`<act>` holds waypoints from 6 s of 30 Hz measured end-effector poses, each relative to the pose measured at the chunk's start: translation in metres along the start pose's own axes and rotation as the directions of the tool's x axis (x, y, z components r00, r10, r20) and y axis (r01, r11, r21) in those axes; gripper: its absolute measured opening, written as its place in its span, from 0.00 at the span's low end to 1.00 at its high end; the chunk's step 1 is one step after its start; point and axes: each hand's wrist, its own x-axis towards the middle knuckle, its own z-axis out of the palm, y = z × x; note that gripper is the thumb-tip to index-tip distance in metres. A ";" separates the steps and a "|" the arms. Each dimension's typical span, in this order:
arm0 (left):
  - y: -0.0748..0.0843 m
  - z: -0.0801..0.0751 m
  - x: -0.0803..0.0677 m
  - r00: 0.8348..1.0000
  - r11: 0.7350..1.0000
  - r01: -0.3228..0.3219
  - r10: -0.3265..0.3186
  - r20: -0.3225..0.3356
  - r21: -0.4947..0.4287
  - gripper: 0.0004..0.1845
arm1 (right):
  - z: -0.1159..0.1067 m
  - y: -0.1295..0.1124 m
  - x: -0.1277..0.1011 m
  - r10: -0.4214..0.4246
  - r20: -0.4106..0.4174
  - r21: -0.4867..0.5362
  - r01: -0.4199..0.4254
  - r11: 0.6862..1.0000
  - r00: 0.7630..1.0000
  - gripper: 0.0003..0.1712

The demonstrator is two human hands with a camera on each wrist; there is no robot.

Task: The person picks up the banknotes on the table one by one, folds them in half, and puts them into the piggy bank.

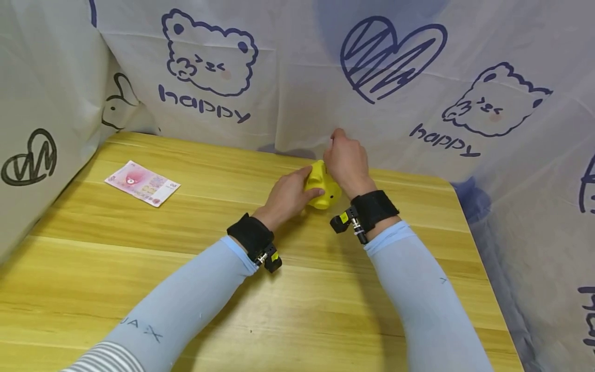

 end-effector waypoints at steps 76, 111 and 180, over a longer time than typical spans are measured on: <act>-0.047 -0.057 -0.054 0.994 0.994 0.087 -0.082 0.078 -0.061 0.31 | 0.042 -0.014 -0.101 -0.087 -0.478 0.368 0.289 0.884 0.874 0.09; -0.098 -0.076 -0.105 0.949 0.977 -0.049 -0.019 0.315 0.205 0.25 | 0.055 -0.029 -0.132 -0.299 0.051 0.330 0.266 0.906 0.953 0.07; -0.068 -0.081 -0.095 0.981 0.551 0.148 -0.189 0.050 -0.822 0.10 | 0.033 -0.034 -0.124 -0.051 0.311 0.769 -0.220 0.600 0.949 0.09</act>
